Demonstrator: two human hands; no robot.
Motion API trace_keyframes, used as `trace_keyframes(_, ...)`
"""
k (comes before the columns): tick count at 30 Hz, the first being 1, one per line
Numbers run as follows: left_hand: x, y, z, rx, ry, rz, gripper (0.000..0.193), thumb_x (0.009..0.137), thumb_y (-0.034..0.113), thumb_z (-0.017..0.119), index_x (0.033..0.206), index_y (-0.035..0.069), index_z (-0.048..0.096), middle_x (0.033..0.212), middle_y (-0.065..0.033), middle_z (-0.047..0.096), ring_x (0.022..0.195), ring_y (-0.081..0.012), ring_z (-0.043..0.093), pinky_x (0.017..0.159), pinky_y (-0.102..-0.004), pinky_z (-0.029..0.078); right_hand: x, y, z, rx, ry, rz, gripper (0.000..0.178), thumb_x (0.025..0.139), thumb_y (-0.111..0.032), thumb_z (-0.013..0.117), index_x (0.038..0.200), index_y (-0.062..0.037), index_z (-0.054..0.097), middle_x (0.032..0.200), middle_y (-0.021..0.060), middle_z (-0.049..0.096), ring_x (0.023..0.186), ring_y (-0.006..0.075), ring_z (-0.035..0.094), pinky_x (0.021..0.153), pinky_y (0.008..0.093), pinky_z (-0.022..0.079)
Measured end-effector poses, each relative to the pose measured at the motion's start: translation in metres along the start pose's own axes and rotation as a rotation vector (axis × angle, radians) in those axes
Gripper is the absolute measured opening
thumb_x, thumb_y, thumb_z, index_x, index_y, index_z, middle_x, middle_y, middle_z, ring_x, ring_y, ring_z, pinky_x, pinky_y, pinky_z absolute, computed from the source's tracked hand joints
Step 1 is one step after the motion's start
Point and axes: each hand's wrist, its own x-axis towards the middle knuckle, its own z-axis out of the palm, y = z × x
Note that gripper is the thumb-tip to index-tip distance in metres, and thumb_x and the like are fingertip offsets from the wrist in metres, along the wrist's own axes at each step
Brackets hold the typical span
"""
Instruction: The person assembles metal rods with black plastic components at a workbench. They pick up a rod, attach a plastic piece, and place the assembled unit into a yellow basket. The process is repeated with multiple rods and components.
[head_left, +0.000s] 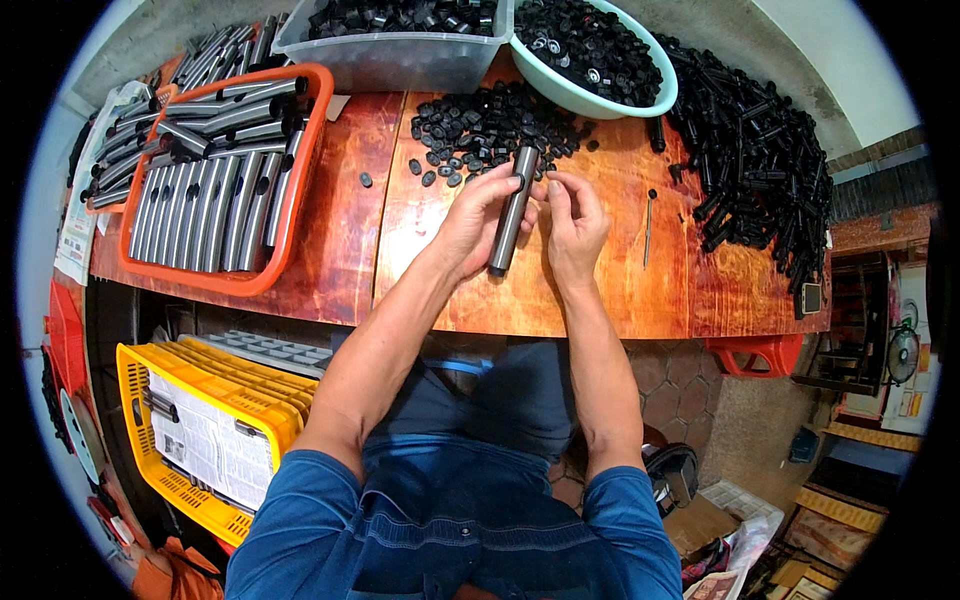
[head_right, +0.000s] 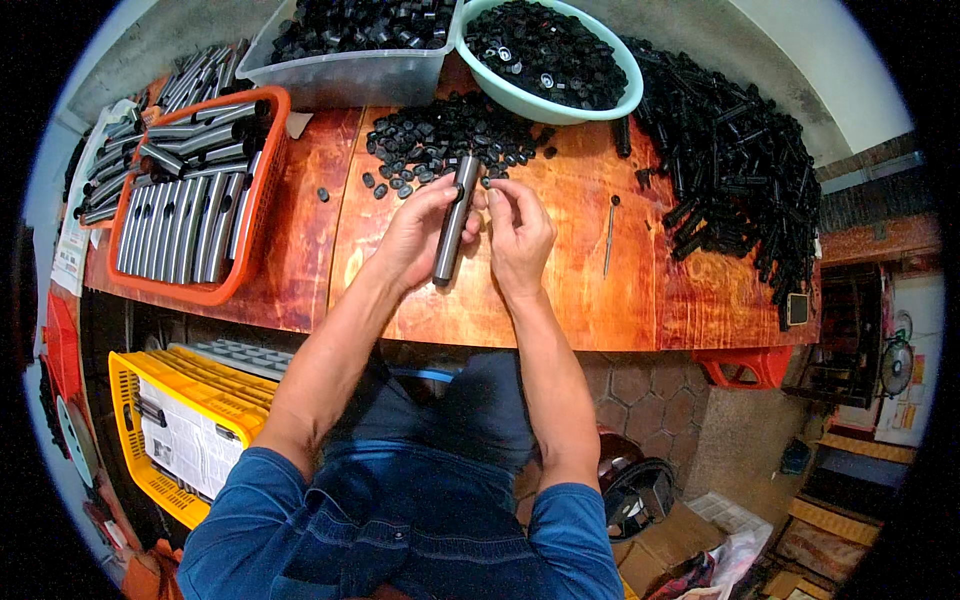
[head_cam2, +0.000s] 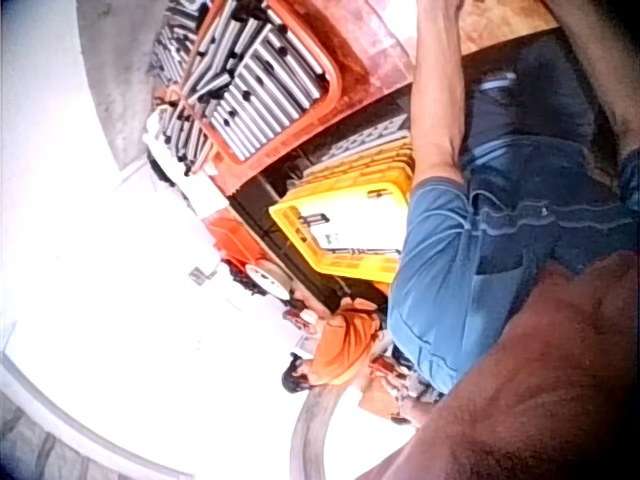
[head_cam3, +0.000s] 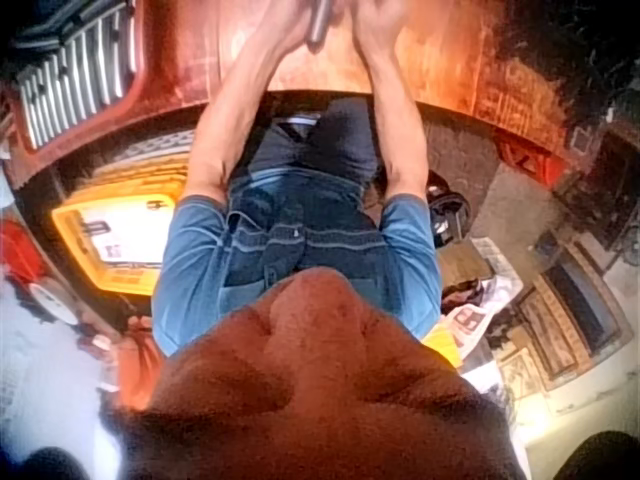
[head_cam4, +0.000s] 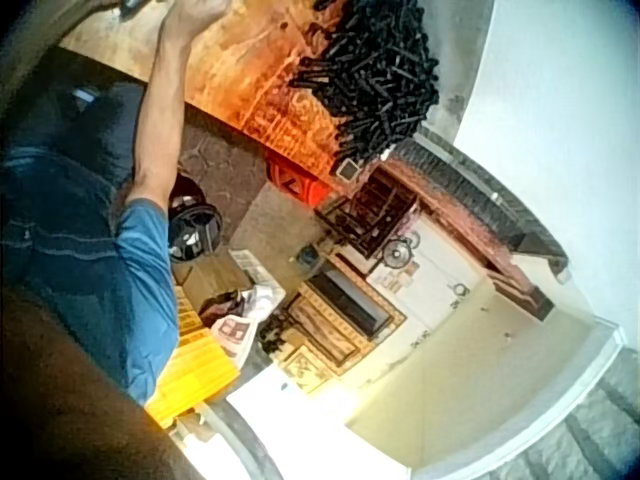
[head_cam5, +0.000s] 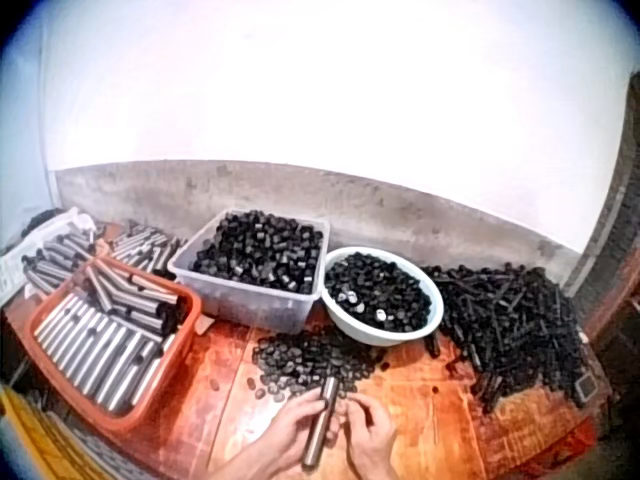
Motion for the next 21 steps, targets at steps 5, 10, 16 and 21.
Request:
trace_keyframes(5,0.0005,0.0006,0.0009,0.010,0.013,0.007,0.030,0.102,0.025,0.056,0.127,0.008,0.057,0.098,-0.0037,0.065,0.073,-0.0132,0.061,0.063,-0.0289,0.051,-0.0004,0.0037,0.0005,-0.005,0.003,-0.016,0.014,0.096,-0.012,0.067,0.102,0.0002,0.071,0.087,0.0089,0.071,0.074,0.0160,0.065,0.065,0.0299,0.050)
trace_keyframes(10,0.0021,-0.0022,-0.0014,0.060,0.052,0.003,0.028,0.103,0.025,0.055,0.125,0.007,0.058,0.094,-0.0044,0.066,0.070,-0.0134,0.061,0.063,-0.0292,0.051,-0.0019,0.0053,0.0014,0.018,0.009,-0.004,0.014,0.096,-0.012,0.067,0.102,-0.0003,0.071,0.086,0.0081,0.070,0.072,0.0137,0.063,0.064,0.0287,0.049)
trace_keyframes(16,0.0035,-0.0038,-0.0045,0.118,0.054,0.012,0.029,0.104,0.026,0.054,0.124,0.004,0.057,0.089,-0.0036,0.062,0.067,-0.0134,0.061,0.061,-0.0308,0.053,-0.0015,0.0036,0.0013,0.005,0.013,-0.045,0.014,0.096,-0.012,0.068,0.101,-0.0003,0.072,0.083,0.0064,0.069,0.071,0.0120,0.061,0.063,0.0278,0.049)
trace_keyframes(21,0.0019,-0.0044,-0.0048,0.150,0.080,0.011,0.031,0.105,0.027,0.052,0.125,0.003,0.055,0.087,-0.0036,0.062,0.067,-0.0130,0.061,0.061,-0.0298,0.053,-0.0023,0.0014,0.0010,0.021,-0.005,-0.022,0.013,0.096,-0.012,0.067,0.101,-0.0001,0.071,0.084,0.0082,0.070,0.071,0.0134,0.063,0.063,0.0283,0.050)
